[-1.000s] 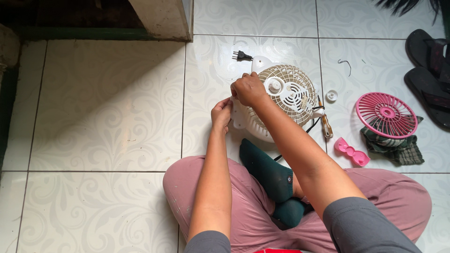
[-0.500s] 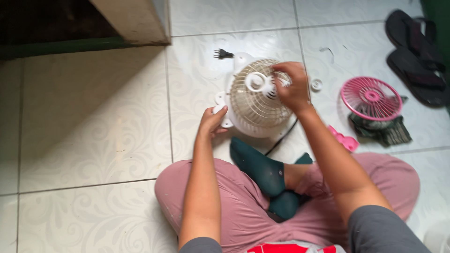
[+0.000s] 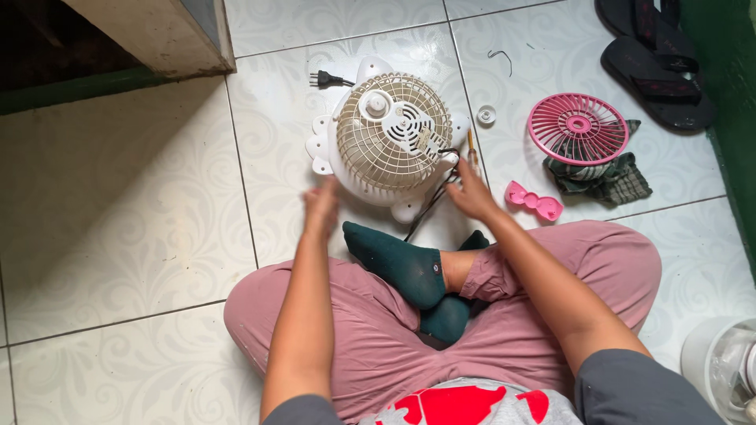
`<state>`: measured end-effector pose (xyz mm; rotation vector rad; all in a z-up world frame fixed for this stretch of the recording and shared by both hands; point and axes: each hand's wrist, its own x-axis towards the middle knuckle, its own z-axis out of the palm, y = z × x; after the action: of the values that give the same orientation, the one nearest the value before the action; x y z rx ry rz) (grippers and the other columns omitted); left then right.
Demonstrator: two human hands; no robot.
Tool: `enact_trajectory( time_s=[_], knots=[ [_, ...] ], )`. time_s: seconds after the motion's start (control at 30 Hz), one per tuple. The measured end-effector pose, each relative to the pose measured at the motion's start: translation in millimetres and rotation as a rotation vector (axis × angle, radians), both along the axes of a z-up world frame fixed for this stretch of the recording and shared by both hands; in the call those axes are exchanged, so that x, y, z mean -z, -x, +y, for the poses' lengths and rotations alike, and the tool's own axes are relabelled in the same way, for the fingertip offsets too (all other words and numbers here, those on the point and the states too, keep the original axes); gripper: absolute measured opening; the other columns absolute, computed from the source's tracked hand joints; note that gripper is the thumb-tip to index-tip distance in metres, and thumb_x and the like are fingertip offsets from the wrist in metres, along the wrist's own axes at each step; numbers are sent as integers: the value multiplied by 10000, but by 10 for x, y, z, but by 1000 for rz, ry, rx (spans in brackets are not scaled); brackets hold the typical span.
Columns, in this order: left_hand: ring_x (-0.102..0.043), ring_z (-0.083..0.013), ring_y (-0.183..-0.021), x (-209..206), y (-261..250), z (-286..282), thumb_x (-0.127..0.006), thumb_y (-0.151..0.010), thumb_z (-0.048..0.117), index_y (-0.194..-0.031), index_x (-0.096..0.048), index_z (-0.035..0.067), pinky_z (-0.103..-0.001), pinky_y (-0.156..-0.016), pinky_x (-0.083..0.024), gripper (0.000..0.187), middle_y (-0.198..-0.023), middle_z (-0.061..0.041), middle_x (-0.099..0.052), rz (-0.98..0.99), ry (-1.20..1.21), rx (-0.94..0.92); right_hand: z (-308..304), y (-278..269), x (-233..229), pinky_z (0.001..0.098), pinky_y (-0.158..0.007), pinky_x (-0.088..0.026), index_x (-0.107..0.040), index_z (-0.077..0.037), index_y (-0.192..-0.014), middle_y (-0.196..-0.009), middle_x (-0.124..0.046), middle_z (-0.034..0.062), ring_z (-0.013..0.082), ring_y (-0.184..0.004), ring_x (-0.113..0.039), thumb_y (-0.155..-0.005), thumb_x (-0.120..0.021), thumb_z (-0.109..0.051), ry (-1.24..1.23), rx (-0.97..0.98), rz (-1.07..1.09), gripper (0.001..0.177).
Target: The person sits on the floor and uses a screwdriver to remove screws from the base of a white electric fan. They detach the fan's front grille and handle small plastic components, including a pink bow-shaped piece, while the fan remains partially disassembled on the floor.
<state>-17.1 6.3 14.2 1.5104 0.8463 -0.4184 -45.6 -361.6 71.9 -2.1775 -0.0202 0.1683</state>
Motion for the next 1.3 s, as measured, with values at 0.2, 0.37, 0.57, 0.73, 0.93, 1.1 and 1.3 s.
enact_trajectory(
  time_s=[0.2,0.37,0.57,0.73,0.93,1.1,1.3],
  knots=[
    [-729,-278,-945,-155,301,-364,-748,-882,466,-1145,-720,-65,-383,-860,-556,594,-1029,-194,-761,-257,-318,704,241,135,16,369,-967,-568,-433,-25,-1474,-1361,-596,185,286,-1170,-692,-923,-609,-113,-159,44,51,585],
    [-764,-282,-971,-98,123,-249,-806,-786,376,-1179,-617,-71,-366,-873,-582,624,-1062,-218,-772,-387,-291,481,258,165,156,382,-979,-549,-497,-25,-1466,-1422,-578,164,301,-1260,-614,-919,-632,-105,-251,-149,16,569],
    [-718,-291,-973,86,53,-53,-798,-897,410,-1283,-576,-51,-372,-870,-554,641,-1102,-218,-732,-346,-507,198,399,232,5,378,-1064,-540,-585,-74,-1457,-1403,-667,100,232,-1282,-667,-956,-618,-169,-110,-227,19,511],
    [-743,-235,-783,21,10,-50,-716,-907,399,-1252,-599,-19,-324,-599,-584,554,-1050,-164,-731,-33,-10,130,57,41,-385,497,-885,-521,-555,-57,-1204,-1170,-607,198,406,-1121,-614,-820,-842,-390,553,247,-16,584],
    [-723,-180,-684,9,30,-79,-743,-924,363,-1187,-675,-30,-277,-517,-533,477,-922,-131,-754,-39,-3,216,-196,-73,-136,538,-859,-527,-453,-64,-1308,-1171,-588,277,472,-1048,-630,-758,-819,-251,567,278,215,687],
    [-690,-177,-613,158,84,-67,-764,-917,312,-1127,-717,-25,-273,-483,-512,399,-809,-122,-745,-102,37,246,-325,-10,-335,511,-847,-541,-602,-43,-1178,-1074,-695,222,418,-998,-679,-896,-746,-135,486,377,-215,330],
    [-730,-181,-655,201,40,-112,-747,-915,270,-1129,-695,-31,-290,-507,-544,374,-871,-116,-763,-129,13,258,-129,357,-1516,289,-812,-597,-628,-14,-1244,-1077,-699,124,172,-907,-706,-995,-773,-106,70,319,-531,302]
  ],
)
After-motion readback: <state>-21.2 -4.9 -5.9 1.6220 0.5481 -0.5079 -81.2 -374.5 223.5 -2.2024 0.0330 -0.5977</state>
